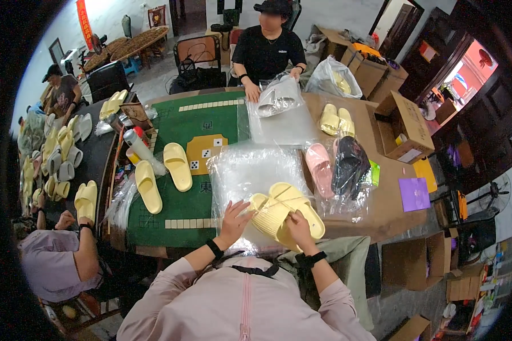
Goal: Packaging finished slippers into plastic bags and placing them into a collection bin.
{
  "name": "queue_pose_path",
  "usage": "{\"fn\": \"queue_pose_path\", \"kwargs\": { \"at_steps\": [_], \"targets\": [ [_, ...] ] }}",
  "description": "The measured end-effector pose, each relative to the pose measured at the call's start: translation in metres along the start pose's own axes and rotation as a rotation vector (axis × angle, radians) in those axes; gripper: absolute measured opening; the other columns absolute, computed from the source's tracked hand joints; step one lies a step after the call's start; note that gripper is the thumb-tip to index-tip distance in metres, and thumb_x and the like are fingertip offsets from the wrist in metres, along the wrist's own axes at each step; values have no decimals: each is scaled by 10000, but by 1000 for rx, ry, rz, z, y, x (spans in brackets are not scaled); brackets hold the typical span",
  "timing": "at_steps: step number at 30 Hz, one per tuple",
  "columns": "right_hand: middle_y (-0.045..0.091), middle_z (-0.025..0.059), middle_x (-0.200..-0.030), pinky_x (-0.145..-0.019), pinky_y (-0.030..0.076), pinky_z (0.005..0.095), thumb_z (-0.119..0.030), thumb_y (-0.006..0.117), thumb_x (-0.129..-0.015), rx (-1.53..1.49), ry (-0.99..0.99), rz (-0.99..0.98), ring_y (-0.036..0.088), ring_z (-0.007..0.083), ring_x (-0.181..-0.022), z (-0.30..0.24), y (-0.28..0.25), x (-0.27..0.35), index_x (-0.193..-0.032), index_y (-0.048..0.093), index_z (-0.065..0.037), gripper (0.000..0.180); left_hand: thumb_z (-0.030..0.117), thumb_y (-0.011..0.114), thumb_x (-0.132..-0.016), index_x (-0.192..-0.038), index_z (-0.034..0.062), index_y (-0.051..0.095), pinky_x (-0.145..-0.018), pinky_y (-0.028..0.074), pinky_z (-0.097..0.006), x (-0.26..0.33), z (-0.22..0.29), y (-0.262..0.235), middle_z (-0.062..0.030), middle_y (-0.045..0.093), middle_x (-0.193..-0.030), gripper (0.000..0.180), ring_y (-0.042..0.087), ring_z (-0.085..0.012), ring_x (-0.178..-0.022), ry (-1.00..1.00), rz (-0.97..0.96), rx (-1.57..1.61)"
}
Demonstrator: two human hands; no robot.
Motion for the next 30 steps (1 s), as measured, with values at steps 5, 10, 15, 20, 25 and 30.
{"fn": "queue_pose_path", "kwargs": {
  "at_steps": [5,10,15,20,25,30],
  "targets": [
    [466,95,-939,-826,368,253,-54,496,-820,62,-64,-25,475,190,-919,-5,18,-5,-1006,532,51,217,148,578,-779,-1012,237,647,-985,219,-556,-5,18,5,-47,517,-1196,259,406,-306,-1168,-7,-45,39],
    [497,226,-1038,-861,379,419,-97,500,-778,277,-207,38,478,383,-973,1,26,-7,-1178,489,-26,407,174,590,-783,-1024,250,648,-982,219,-552,-9,34,12,-70,499,-1216,259,383,-326,-1184,51,-161,128],
    [492,228,-1040,-839,393,413,-119,527,-761,446,-416,41,471,402,-956,12,27,-12,-1167,481,-24,419,224,597,-800,-1023,252,655,-1008,224,-491,-18,53,10,-49,492,-1232,232,358,-307,-1216,95,-277,369],
    [488,215,-1000,-760,405,423,-149,535,-765,500,-210,-137,477,378,-891,-20,33,-30,-1161,454,4,433,74,633,-765,-997,183,672,-984,330,-381,-24,70,-2,-67,501,-1239,259,424,-269,-1179,181,-351,436],
    [487,218,-968,-728,410,431,-218,591,-731,455,-401,20,482,387,-862,-23,34,-37,-1174,443,-5,513,26,624,-762,-1015,127,660,-945,387,-342,-26,88,-12,-89,530,-1204,275,485,-245,-1124,87,-564,745],
    [498,212,-1036,-804,403,408,-225,605,-744,552,-110,-150,484,382,-945,9,40,-57,-1180,464,-27,500,19,568,-818,-1006,14,637,-886,425,-285,-33,109,-23,-109,571,-1129,201,519,-165,-1058,-193,-721,1106]
  ]
}}
Point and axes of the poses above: each hand's wrist, its own x-axis away from the middle knuckle, its own y-axis out of the palm, z = x × y, the point moved 4 cm from there along -x, towards the middle knuckle
